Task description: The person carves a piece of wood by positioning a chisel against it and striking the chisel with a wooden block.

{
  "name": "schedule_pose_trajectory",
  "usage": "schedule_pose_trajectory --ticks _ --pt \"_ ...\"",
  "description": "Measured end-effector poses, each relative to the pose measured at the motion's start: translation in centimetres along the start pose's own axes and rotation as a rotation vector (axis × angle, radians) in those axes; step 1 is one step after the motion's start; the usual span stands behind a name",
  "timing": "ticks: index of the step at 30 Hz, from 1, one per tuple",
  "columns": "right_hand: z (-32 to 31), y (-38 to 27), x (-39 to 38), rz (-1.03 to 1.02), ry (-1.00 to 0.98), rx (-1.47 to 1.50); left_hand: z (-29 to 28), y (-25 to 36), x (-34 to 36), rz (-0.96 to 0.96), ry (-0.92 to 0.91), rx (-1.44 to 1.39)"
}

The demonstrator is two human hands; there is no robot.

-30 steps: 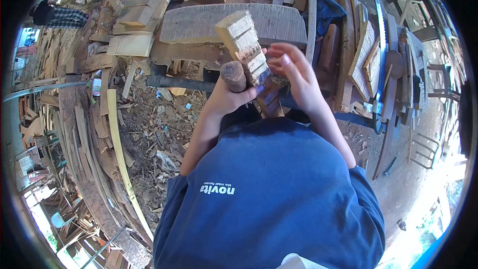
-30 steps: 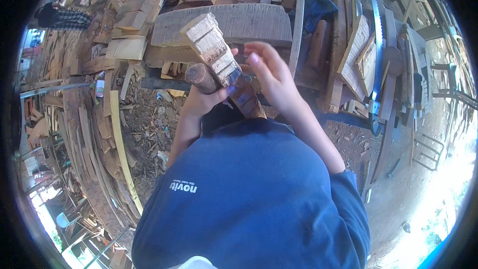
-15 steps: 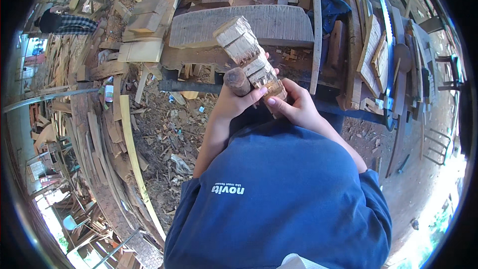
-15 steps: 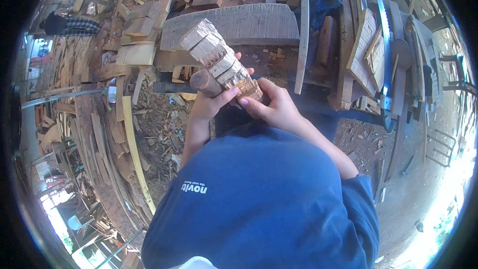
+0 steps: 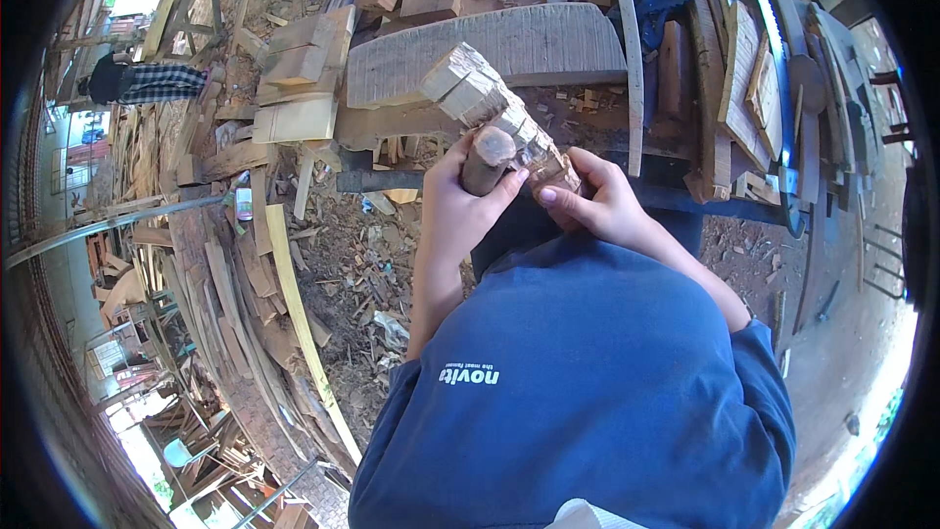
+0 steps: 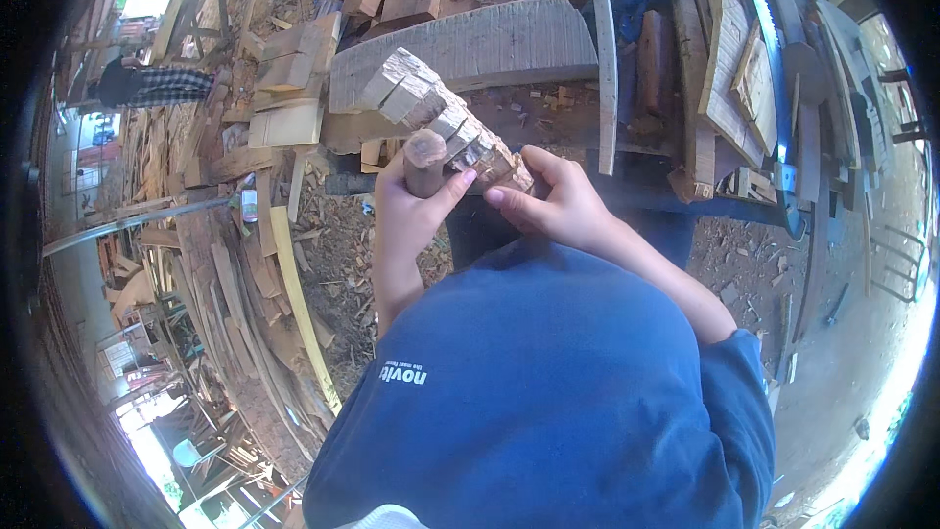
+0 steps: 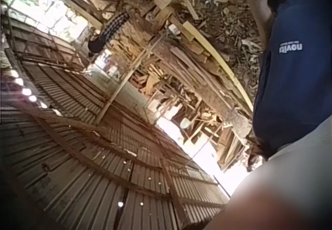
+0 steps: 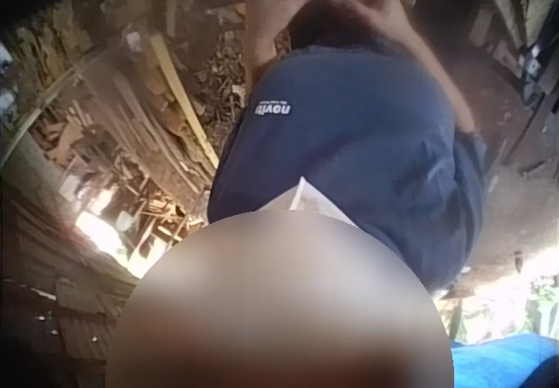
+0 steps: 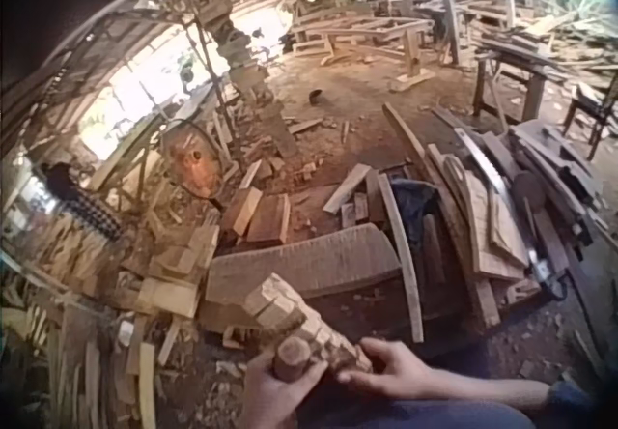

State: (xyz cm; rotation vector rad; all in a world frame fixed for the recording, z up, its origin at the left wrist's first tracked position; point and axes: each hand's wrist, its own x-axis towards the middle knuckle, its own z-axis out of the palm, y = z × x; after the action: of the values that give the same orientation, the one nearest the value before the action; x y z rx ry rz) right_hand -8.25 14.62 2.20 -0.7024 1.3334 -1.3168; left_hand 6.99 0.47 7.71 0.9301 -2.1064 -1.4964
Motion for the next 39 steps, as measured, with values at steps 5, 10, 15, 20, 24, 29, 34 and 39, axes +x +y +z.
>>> schedule_pose_trajectory --ticks 5,10,15,20,24,29,34,39 --pt "-0.7 0.3 0.5 0.061 -0.172 0.192 0.4 -1.3 -0.4 0.009 0.114 -0.05" --pt "0.1 0.1 -0.2 -0.061 -0.086 -0.094 -0.7 -2.4 -0.9 -0.018 0.062 -0.096" --pt "1.1 -0.7 -0.7 -0.182 0.146 -0.386 -1.3 -2.3 -1.5 -0.006 0.104 -0.045" --pt "-1.1 -3.5 1.8 -0.335 0.339 -0.591 -2.4 -1.9 -1.7 0.015 0.174 -0.139" --pt "-4.9 -6.6 6.8 -0.496 0.37 -1.017 -2.8 -2.4 -1.8 0.107 0.253 -0.332" --pt "-6.4 -7.4 14.1 -0.492 0.195 -1.309 -2.8 -3.6 -2.3 0.132 0.316 -0.436" --pt "-5.3 -5.5 17.1 -0.495 0.076 -1.354 -3.5 -4.9 -3.2 0.281 0.283 -0.546" --pt "-5.9 -4.8 17.8 -0.568 0.098 -1.456 -4.1 -5.4 -2.2 0.342 0.259 -0.671"
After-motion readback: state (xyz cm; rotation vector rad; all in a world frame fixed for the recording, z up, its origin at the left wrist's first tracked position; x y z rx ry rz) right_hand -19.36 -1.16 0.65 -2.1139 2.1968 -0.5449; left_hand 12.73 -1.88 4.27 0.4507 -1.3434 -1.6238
